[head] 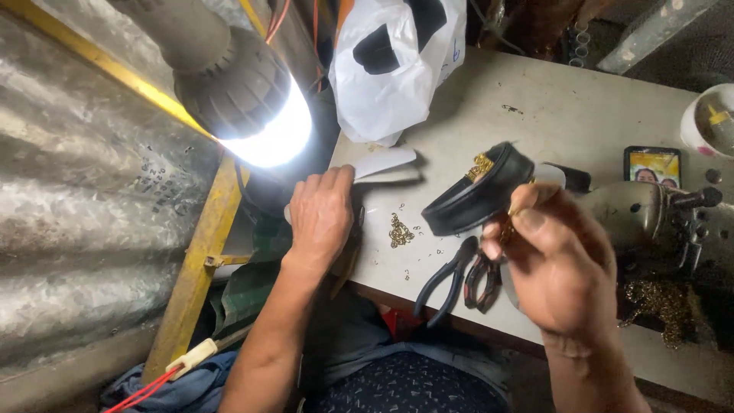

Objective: Attaching gold-colored decorative links to a black belt using pliers and manual dexterity.

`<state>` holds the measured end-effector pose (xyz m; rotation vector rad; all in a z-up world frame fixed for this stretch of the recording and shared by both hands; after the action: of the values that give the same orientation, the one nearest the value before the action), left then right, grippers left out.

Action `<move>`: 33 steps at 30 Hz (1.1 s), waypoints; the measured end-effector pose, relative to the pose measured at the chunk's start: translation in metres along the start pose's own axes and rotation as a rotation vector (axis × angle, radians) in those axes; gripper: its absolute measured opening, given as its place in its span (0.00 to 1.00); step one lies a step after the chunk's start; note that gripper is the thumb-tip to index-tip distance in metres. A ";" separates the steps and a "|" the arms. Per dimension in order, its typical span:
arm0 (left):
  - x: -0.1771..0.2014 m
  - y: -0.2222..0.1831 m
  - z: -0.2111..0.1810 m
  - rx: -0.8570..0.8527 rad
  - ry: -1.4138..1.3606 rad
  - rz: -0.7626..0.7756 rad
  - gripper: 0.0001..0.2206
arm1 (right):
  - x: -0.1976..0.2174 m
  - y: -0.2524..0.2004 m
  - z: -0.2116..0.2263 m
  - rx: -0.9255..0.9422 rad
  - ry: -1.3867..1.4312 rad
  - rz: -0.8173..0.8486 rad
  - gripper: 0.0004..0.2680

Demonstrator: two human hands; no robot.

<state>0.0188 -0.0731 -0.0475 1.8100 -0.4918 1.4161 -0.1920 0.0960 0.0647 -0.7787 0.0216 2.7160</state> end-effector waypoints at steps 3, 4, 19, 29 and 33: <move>0.005 -0.003 -0.010 -0.084 0.009 -0.018 0.09 | -0.010 0.018 0.023 0.063 -0.067 0.001 0.03; 0.010 -0.005 -0.016 -0.120 -0.013 -0.011 0.12 | -0.011 0.023 0.029 0.096 -0.098 0.012 0.02; -0.008 0.127 -0.072 0.125 -0.660 0.154 0.17 | -0.020 0.042 0.127 0.251 -0.130 -0.265 0.03; -0.101 0.207 -0.118 0.023 -0.748 0.409 0.18 | -0.045 0.032 0.148 0.342 -0.185 -0.279 0.01; -0.091 0.184 -0.120 -0.250 -0.217 -0.037 0.27 | -0.040 0.036 0.136 0.274 -0.120 -0.281 0.03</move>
<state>-0.2153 -0.1109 -0.0616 1.7656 -0.7093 1.0850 -0.2407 0.0634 0.1989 -0.4974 0.2344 2.4203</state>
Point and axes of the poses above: each hand's wrist, its own y-axis towards the middle knuckle, its own x-axis out of the back of the hand, z = x × y, the point moved 3 cm from there along y, towards the middle knuckle, and after that the axes turned 8 degrees about -x, right-handed, at the moved point
